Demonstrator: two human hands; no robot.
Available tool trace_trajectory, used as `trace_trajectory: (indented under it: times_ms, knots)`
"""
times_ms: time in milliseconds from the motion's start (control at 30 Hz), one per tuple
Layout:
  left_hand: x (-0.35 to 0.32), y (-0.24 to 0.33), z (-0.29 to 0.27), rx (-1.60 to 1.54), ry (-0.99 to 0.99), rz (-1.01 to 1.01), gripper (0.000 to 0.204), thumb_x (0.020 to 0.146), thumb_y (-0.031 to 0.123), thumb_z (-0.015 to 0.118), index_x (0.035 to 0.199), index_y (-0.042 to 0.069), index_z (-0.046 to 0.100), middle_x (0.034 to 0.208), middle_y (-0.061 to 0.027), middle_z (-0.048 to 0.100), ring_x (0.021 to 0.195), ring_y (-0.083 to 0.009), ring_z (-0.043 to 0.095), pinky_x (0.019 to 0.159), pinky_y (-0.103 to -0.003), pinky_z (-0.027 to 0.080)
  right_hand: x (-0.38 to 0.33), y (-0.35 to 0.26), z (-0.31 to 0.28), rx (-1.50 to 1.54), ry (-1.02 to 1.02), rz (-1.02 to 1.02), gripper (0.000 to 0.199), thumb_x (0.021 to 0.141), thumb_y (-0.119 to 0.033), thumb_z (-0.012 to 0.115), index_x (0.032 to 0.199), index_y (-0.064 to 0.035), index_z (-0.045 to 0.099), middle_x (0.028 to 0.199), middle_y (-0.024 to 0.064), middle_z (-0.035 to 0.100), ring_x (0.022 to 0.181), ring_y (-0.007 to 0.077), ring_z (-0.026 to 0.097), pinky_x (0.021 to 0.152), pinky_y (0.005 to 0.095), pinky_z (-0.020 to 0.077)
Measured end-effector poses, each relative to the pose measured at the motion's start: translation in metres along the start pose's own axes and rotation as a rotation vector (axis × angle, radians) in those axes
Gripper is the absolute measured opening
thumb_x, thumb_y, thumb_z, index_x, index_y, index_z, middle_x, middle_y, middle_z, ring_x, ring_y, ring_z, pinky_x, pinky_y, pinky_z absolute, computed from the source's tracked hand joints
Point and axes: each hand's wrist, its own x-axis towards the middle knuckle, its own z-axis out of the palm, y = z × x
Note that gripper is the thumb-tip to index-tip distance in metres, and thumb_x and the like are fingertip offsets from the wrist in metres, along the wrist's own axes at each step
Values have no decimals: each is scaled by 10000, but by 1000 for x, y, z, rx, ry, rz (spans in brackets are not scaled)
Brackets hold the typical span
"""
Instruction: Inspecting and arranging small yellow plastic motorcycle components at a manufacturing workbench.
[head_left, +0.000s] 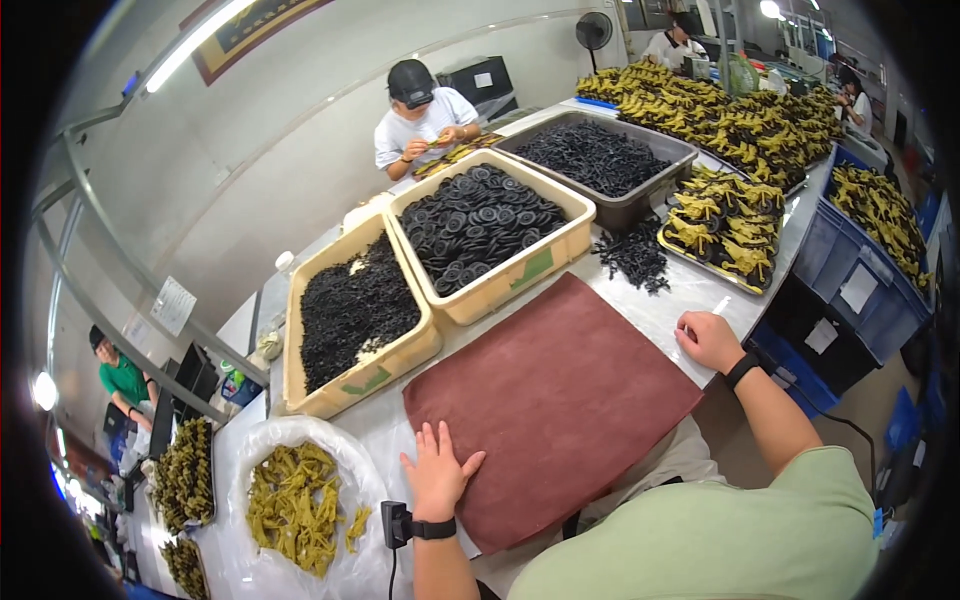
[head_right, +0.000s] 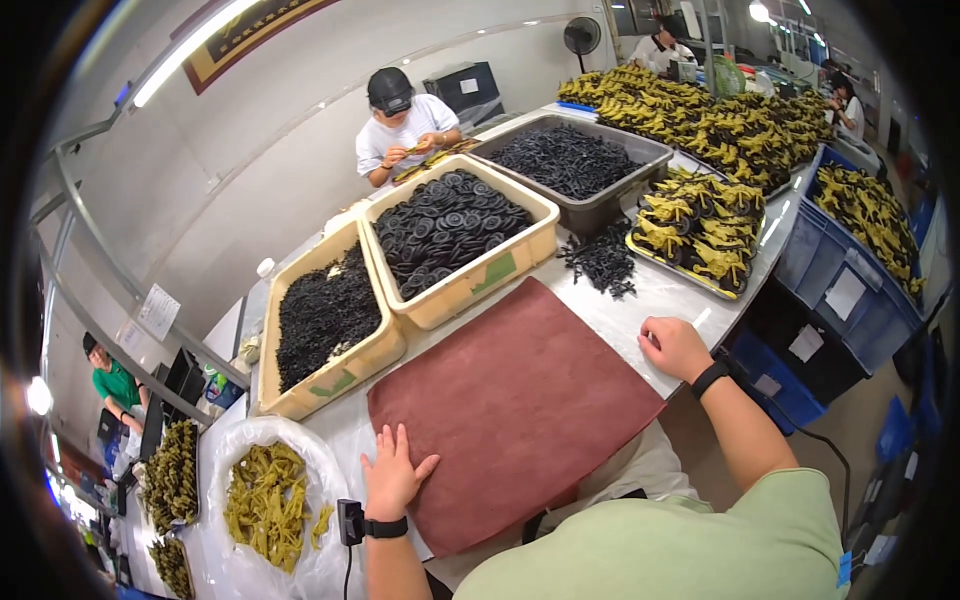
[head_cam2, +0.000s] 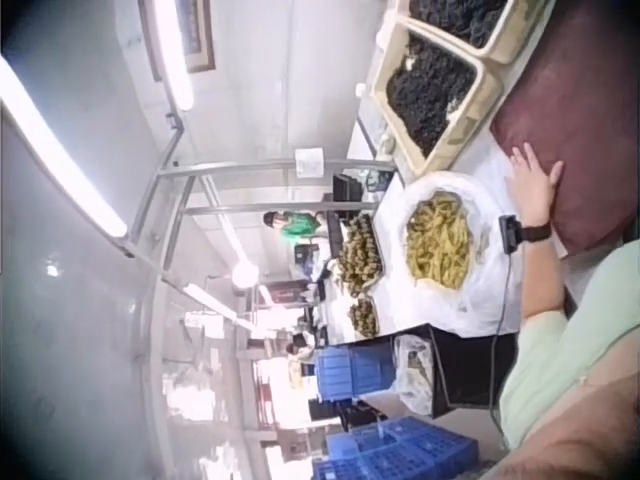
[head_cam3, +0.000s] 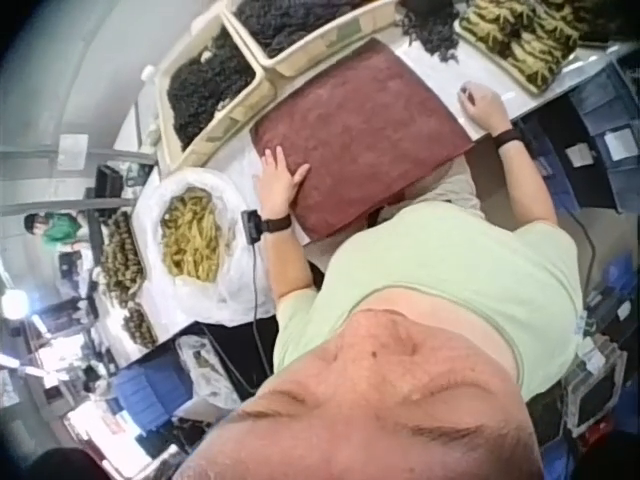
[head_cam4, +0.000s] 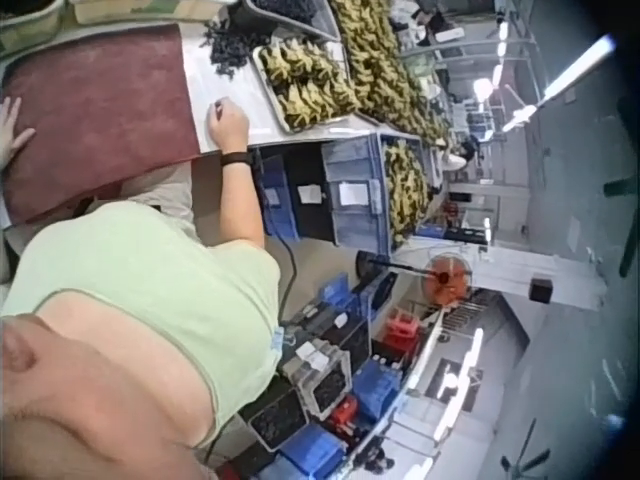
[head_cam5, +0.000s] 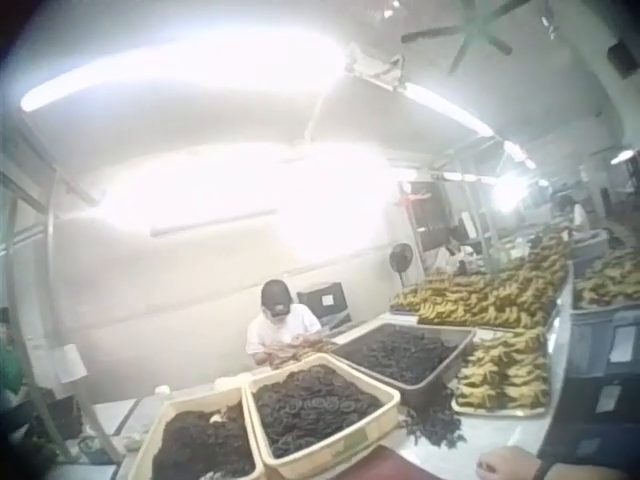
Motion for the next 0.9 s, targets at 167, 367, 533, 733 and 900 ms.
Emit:
trace_trajectory:
  times_ms: [167,367,533,733,900]
  knots:
    - [-1,-2,-4,-29,-55,-78,918,784,658,552,1457,95,284,1509,-182,256,1388,-307,272,1062,-616,212,4,-2,-2,31,-36,15,109,797,-167,629,787,-71,578,639,94,583,627,282,584,602,390,456]
    - [7,-2,-5,-4,-90,-89,935,767,614,605,1463,90,265,1516,-206,216,1395,-324,248,1077,-604,190,7,-10,-10,51,-182,87,140,812,-209,632,853,-78,600,684,95,587,663,289,577,615,389,457]
    - [-3,-19,-9,-92,-59,-113,891,776,494,665,1456,84,263,1506,-224,225,1394,-352,236,1070,-603,197,12,-48,-7,128,-283,-193,275,799,-160,619,1067,-98,614,764,110,573,733,300,566,658,402,462]
    - [-10,-6,-21,-79,83,3,658,840,406,630,1380,107,404,1454,-209,324,1340,-364,327,1030,-572,313,3,-40,-1,66,-306,-121,449,728,82,486,1102,-111,643,786,171,515,780,357,501,708,424,429]
    - [-55,-34,-47,8,263,-119,507,825,317,650,1273,111,531,1377,-207,426,1284,-359,401,1008,-509,362,10,-40,2,214,-326,-19,264,809,36,523,1034,-59,624,781,163,516,735,329,526,675,401,430]
